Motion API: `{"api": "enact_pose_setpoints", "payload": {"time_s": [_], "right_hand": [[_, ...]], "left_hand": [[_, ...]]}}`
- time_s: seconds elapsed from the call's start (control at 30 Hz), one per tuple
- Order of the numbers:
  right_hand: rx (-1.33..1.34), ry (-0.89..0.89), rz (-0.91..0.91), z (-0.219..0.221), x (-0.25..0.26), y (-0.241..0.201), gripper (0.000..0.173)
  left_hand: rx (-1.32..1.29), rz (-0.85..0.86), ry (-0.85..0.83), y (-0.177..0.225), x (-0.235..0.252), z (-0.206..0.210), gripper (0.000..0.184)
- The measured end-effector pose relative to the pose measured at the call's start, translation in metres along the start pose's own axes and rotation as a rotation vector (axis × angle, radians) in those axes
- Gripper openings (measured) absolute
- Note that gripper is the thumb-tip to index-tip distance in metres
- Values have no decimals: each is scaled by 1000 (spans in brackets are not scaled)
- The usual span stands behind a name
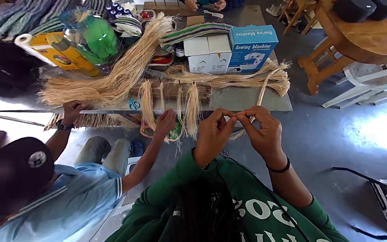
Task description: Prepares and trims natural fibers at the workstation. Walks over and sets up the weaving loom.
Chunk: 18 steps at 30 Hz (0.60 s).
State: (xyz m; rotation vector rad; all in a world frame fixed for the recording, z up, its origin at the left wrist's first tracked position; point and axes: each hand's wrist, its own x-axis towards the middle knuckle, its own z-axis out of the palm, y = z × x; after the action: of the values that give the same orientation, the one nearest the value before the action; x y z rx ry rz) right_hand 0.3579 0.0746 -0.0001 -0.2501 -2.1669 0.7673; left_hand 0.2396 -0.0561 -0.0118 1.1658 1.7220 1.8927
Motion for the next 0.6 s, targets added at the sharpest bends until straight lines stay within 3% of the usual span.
{"api": "enact_pose_setpoints", "payload": {"time_s": [0.37, 0.6], "right_hand": [[-67, 2, -59, 10, -26, -8, 19], [117, -88, 35, -12, -27, -2, 18]], "left_hand": [[67, -8, 11, 13, -24, 16, 4], [-10, -41, 56, 14, -44, 23, 11]]}}
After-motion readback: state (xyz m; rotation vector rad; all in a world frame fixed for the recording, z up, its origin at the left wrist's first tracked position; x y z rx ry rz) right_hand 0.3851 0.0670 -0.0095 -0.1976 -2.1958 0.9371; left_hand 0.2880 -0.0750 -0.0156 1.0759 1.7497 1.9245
